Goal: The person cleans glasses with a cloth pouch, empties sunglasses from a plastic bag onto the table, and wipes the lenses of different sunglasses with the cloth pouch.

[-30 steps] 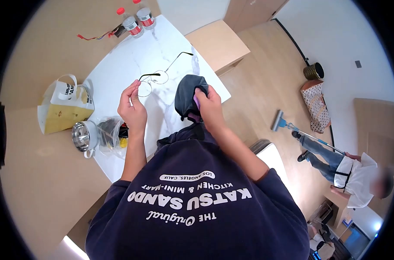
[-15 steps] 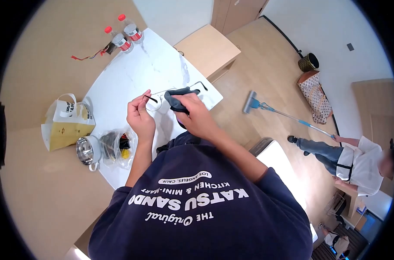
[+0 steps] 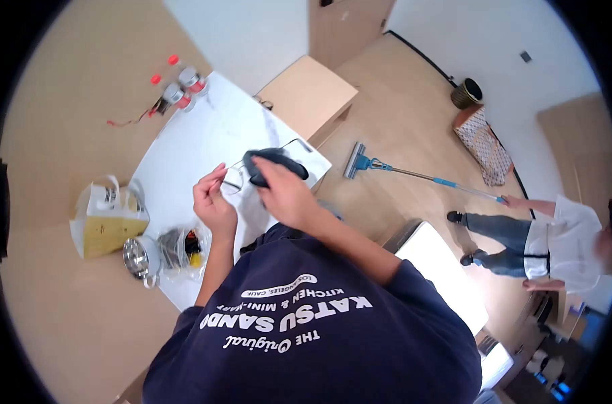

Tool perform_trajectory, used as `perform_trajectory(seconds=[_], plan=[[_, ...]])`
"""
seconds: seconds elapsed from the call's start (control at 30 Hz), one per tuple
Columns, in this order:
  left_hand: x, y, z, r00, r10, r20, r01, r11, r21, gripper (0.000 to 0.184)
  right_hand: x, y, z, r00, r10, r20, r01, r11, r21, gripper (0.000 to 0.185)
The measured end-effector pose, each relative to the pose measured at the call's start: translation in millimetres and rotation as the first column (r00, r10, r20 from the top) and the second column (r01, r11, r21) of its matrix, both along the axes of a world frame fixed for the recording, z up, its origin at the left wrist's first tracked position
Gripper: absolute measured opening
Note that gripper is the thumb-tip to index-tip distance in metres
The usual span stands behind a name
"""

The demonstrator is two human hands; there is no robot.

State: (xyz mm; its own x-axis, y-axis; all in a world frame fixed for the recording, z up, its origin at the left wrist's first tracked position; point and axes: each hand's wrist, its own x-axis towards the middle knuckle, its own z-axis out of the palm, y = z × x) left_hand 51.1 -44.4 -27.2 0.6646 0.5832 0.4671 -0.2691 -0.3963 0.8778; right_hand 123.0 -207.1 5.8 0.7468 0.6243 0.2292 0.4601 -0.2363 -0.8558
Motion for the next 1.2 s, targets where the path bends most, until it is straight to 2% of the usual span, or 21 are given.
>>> perform_trajectory(seconds=[0.07,0.1,0.17,0.2,0.27,0.3,0.4,0.5,0.53,0.57,0.6,0.63,0.7,0.73,0.77,0.83,1.03,1.07,1.1,1.13,1.2], plan=[[3,-1,2,0.998,0.054,-0.026,-0.055,0.998,-0.043,0.009,1,-2,-5,0.997,0.073,-0.039,-0.074,0.996,-0.049,0.053],[6,0,-1,0.996,0.08,-0.028,-0.082,0.995,-0.063,0.009,1,-4,2,0.996,0.073,-0.06,-0.075,0.997,-0.028,0.048],[5,3,-9,0.997,0.074,-0.002,-0.074,0.99,-0.117,0.011,5,-13,12,0.984,0.076,-0.164,-0.098,0.987,-0.127,0.043],[1,3,-8,0.995,0.057,-0.08,-0.066,0.991,-0.114,0.011,2,-14,8,0.99,-0.011,-0.14,-0.008,0.991,-0.135,0.039],[-1,-6,-7,0.998,0.009,-0.061,-0.015,0.995,-0.102,0.01,-3,-13,-3,0.983,-0.164,-0.088,0.152,0.98,-0.127,0.033],[0,-9,-11,0.999,-0.019,-0.034,0.015,0.995,-0.103,0.009,-5,-13,-10,0.98,-0.182,-0.078,0.173,0.978,-0.113,0.038],[11,-17,-13,1.0,-0.001,0.002,0.001,0.996,-0.093,0.01,-9,-12,-15,0.989,-0.133,-0.064,0.133,0.991,-0.014,0.033],[9,-15,-5,0.996,0.037,-0.075,-0.041,0.997,-0.06,0.01,-9,-28,10,0.983,-0.063,-0.17,0.029,0.98,-0.199,0.029],[7,-15,-5,0.993,0.057,-0.107,-0.06,0.998,-0.023,0.01,-10,-30,3,0.983,-0.121,-0.134,0.104,0.986,-0.127,0.026],[5,-14,-6,0.991,0.049,-0.126,-0.051,0.999,-0.01,0.01,-9,-32,1,0.966,-0.167,-0.196,0.122,0.967,-0.222,0.024],[9,-16,-8,0.987,0.042,-0.156,-0.044,0.999,-0.006,0.01,1,-35,-6,0.96,-0.211,-0.185,0.172,0.963,-0.209,0.023],[6,-16,-13,0.984,0.028,-0.174,-0.027,1.0,0.004,0.01,-3,-34,-16,0.951,-0.263,-0.164,0.232,0.955,-0.187,0.022],[2,-20,-24,0.993,-0.015,-0.12,0.018,1.0,0.021,0.012,-9,-38,-14,0.936,-0.221,-0.273,0.197,0.974,-0.113,0.027],[6,-24,-23,0.994,-0.035,-0.102,0.038,0.999,0.033,0.013,-16,-33,-29,0.947,-0.249,-0.202,0.246,0.968,-0.044,0.036],[9,-27,-22,0.993,-0.039,-0.115,0.042,0.999,0.021,0.012,-21,-32,-43,0.95,-0.231,-0.21,0.231,0.973,-0.027,0.036],[19,-41,-5,0.987,-0.044,-0.152,0.043,0.999,-0.009,0.012,-16,-52,-22,0.935,-0.17,-0.311,0.154,0.985,-0.076,0.032],[49,-59,-6,0.95,-0.25,-0.188,0.244,0.968,-0.057,0.012,-9,-87,-5,0.838,-0.422,-0.345,0.396,0.907,-0.147,0.025],[54,-65,-5,0.937,-0.294,-0.191,0.286,0.956,-0.069,0.013,-9,-92,3,0.833,-0.424,-0.356,0.381,0.906,-0.186,0.024],[59,-70,-8,0.92,-0.343,-0.191,0.333,0.939,-0.085,0.013,-12,-84,-33,0.86,-0.46,-0.222,0.451,0.888,-0.092,0.029],[64,-65,-18,0.908,-0.377,-0.184,0.387,0.922,0.016,0.018,-14,-83,-34,0.859,-0.457,-0.231,0.459,0.887,-0.05,0.031],[72,-77,-12,0.913,-0.38,-0.151,0.38,0.925,-0.029,0.018,-19,-88,-30,0.854,-0.462,-0.24,0.475,0.88,-0.005,0.033]])
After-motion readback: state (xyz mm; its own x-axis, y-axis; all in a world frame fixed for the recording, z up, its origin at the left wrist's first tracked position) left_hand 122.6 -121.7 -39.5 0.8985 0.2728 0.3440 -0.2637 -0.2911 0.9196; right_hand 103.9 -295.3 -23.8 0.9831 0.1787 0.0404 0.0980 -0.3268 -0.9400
